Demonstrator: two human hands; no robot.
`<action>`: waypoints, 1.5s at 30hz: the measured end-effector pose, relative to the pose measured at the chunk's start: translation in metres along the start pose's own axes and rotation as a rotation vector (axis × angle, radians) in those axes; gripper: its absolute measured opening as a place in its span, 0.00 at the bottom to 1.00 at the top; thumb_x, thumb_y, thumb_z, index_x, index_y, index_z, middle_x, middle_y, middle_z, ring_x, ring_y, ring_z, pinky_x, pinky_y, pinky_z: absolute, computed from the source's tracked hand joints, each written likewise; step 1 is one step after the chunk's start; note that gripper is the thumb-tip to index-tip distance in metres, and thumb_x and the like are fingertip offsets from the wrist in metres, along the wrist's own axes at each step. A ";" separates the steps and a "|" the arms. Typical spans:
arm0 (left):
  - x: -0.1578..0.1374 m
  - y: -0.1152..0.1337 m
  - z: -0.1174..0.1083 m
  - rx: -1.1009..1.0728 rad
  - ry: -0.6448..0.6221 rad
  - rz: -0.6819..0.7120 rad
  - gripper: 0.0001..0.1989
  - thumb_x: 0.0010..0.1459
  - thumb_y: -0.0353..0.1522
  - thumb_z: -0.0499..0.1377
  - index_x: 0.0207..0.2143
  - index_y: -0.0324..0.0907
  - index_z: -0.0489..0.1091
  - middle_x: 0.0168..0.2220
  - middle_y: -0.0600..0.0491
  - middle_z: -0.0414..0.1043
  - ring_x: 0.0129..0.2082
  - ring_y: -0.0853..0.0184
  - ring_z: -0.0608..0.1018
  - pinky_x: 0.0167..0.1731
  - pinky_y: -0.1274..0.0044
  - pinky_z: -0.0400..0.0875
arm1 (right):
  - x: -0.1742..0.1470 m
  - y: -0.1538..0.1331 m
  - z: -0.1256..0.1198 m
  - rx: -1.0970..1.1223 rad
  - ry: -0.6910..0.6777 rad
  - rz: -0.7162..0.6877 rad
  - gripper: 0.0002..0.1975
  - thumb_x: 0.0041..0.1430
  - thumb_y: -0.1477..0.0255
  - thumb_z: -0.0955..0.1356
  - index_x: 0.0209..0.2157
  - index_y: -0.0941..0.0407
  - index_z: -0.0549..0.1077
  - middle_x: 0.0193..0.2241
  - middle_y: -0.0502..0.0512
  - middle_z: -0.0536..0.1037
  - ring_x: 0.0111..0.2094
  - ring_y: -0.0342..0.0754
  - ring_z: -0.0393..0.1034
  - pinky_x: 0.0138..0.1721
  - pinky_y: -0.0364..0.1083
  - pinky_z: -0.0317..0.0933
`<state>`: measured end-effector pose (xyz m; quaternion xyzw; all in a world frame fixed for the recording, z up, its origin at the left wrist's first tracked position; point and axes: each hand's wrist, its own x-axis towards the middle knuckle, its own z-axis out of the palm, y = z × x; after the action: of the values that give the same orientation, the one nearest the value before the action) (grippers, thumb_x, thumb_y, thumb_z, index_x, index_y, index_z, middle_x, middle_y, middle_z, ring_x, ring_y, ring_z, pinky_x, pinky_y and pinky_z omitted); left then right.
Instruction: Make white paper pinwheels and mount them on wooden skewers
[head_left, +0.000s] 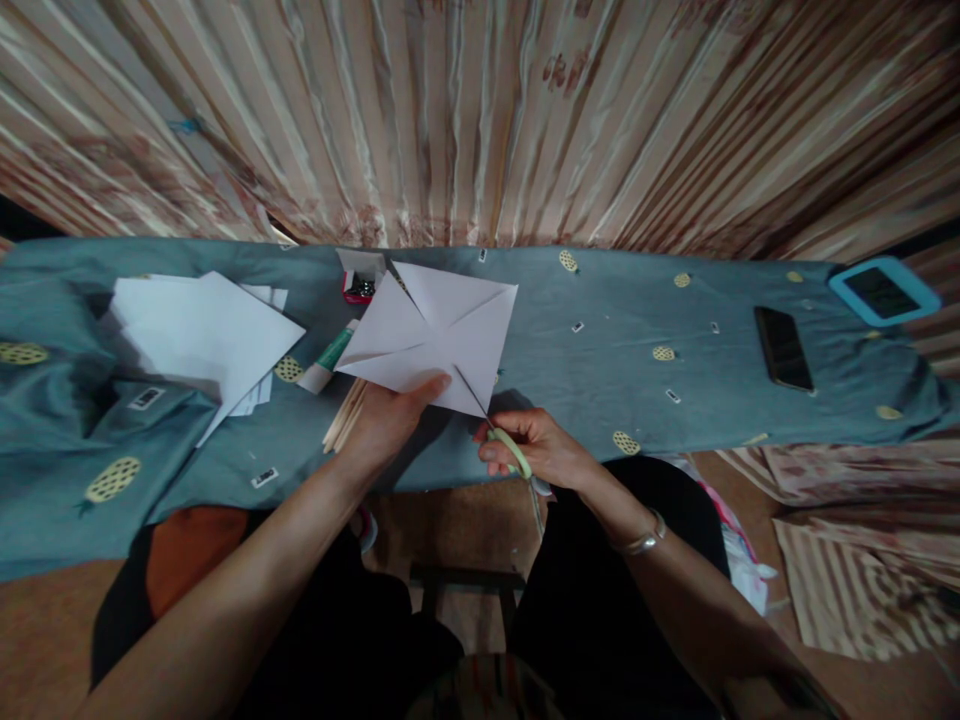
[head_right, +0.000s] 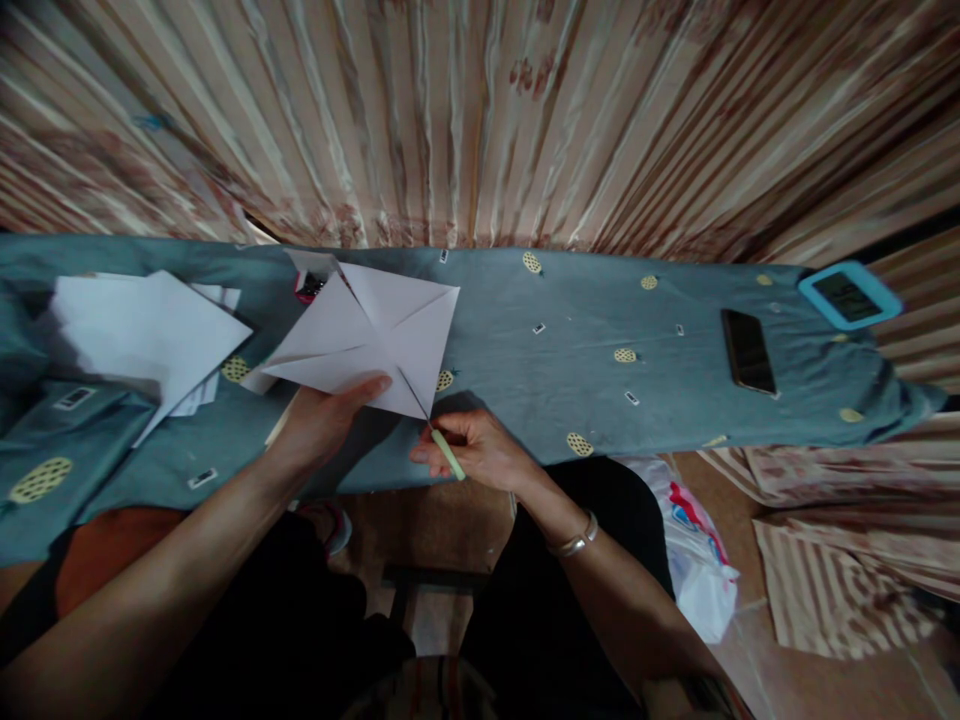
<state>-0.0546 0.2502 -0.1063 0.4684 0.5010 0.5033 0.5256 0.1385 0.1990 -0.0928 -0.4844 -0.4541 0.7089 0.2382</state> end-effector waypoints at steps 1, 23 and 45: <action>-0.001 0.001 0.001 0.005 -0.005 0.001 0.25 0.45 0.37 0.68 0.47 0.42 0.71 0.42 0.47 0.79 0.50 0.54 0.77 0.59 0.60 0.67 | 0.000 0.000 0.000 0.006 -0.001 -0.004 0.22 0.43 0.55 0.78 0.27 0.58 0.73 0.20 0.46 0.74 0.21 0.37 0.66 0.24 0.38 0.62; -0.005 0.006 0.005 0.006 -0.023 -0.014 0.22 0.44 0.36 0.67 0.44 0.43 0.72 0.39 0.48 0.80 0.47 0.54 0.79 0.54 0.61 0.72 | 0.001 0.002 0.000 0.023 0.036 -0.010 0.22 0.42 0.55 0.79 0.27 0.58 0.75 0.19 0.46 0.75 0.20 0.37 0.66 0.22 0.38 0.61; -0.008 0.001 0.007 -0.021 -0.057 -0.022 0.24 0.44 0.36 0.68 0.46 0.44 0.72 0.41 0.48 0.79 0.47 0.53 0.78 0.57 0.57 0.67 | 0.002 0.003 0.000 0.019 0.031 -0.042 0.22 0.44 0.54 0.78 0.28 0.59 0.76 0.19 0.47 0.75 0.20 0.37 0.66 0.22 0.38 0.60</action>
<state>-0.0477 0.2427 -0.1045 0.4715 0.4857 0.4893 0.5499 0.1385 0.1993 -0.0959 -0.4834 -0.4535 0.7004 0.2648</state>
